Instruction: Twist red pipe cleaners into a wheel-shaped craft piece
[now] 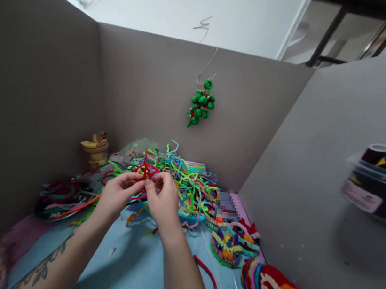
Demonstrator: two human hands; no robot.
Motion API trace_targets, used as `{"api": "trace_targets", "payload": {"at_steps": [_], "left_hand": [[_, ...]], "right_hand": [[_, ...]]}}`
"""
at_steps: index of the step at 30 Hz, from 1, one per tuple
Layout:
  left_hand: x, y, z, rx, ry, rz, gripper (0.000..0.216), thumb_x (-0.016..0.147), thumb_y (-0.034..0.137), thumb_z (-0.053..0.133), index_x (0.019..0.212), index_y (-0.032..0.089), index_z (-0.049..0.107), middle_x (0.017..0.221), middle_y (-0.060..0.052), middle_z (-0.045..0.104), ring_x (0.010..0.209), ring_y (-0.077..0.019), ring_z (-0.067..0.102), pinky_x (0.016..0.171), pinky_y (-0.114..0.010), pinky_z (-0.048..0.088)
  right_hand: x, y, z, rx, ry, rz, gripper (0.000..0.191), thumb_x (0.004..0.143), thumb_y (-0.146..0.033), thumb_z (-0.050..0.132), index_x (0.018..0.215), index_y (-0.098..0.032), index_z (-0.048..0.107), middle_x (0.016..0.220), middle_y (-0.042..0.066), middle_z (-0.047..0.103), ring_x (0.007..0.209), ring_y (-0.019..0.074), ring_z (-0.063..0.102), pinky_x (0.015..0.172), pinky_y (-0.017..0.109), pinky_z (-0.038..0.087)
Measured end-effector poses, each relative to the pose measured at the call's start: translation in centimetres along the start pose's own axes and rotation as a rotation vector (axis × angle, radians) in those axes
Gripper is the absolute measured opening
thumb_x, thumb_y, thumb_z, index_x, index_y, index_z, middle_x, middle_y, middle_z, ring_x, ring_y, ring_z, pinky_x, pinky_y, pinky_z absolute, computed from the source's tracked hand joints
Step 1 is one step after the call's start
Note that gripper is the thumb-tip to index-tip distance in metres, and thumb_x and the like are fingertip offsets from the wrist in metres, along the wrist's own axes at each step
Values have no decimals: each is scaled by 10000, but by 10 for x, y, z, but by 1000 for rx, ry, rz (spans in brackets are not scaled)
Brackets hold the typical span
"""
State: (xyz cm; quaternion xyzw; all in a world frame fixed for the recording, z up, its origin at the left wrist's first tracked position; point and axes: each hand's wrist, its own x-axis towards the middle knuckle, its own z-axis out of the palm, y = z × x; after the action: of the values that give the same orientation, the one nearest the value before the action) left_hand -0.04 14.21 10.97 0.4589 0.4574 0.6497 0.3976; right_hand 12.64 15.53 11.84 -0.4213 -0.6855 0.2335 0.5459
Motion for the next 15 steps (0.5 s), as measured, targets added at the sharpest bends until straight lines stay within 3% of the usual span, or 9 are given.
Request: {"api": "trace_targets", "payload": {"at_steps": [6, 12, 15], "left_hand": [[-5, 6, 3, 55, -57, 20, 217, 646, 278, 716, 801, 139, 654, 730, -20, 679, 665, -127, 621, 653, -229, 497], [-1, 3, 0, 172, 14, 29, 230, 651, 295, 700, 807, 131, 658, 736, -33, 676, 657, -134, 606, 638, -239, 480], [0, 3, -1, 218, 20, 58, 222, 647, 295, 698, 795, 134, 663, 733, -35, 674, 660, -138, 601, 637, -241, 473]], "right_hand": [[0, 3, 1, -96, -24, -56, 237, 838, -263, 493, 620, -194, 430, 628, -34, 448, 607, 116, 434, 571, 232, 321], [-8, -11, -9, 85, 36, -247, 213, 865, -245, 458, 659, -192, 437, 663, -24, 431, 625, 114, 422, 592, 236, 334], [-10, -12, -9, 141, 32, -230, 228, 873, -278, 475, 664, -189, 456, 657, -22, 438, 622, 114, 425, 592, 237, 342]]}}
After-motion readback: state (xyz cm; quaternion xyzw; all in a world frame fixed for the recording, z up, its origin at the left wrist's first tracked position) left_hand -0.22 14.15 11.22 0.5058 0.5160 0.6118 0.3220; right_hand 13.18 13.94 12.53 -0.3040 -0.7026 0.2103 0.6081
